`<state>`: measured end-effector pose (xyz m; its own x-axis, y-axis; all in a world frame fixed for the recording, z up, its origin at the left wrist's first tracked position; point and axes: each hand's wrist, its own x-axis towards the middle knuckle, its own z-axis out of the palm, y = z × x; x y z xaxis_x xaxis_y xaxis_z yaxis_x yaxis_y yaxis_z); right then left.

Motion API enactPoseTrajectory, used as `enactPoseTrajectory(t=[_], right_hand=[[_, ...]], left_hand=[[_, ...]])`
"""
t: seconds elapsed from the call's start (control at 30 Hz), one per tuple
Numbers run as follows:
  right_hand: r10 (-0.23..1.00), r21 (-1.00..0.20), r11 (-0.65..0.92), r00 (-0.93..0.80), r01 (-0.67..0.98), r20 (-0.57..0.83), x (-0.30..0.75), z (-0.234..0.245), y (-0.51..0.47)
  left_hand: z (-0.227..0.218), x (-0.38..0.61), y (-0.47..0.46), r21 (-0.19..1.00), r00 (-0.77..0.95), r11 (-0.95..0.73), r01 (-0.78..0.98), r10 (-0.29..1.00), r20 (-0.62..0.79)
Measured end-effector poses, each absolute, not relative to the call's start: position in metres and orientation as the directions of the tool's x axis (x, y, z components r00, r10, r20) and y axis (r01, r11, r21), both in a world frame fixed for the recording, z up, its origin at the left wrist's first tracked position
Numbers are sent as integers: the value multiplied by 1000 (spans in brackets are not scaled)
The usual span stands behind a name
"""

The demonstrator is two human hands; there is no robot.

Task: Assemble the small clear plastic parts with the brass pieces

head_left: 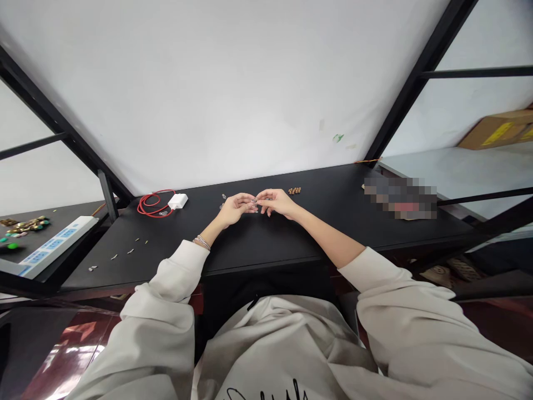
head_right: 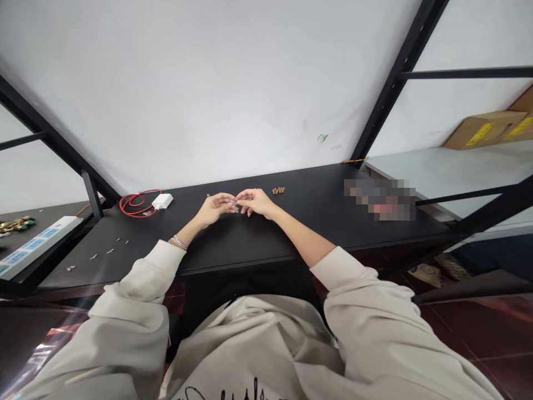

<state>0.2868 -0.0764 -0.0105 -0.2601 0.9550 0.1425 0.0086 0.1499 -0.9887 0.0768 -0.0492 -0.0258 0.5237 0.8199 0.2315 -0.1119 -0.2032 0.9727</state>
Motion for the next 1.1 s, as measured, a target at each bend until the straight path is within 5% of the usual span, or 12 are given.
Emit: enactPoseTrajectory(t=[1.1], right_hand=[[944, -975, 215, -271, 63, 190, 289, -13, -71]], left_hand=[[-18, 76, -56, 989, 505, -127, 77, 860, 71]])
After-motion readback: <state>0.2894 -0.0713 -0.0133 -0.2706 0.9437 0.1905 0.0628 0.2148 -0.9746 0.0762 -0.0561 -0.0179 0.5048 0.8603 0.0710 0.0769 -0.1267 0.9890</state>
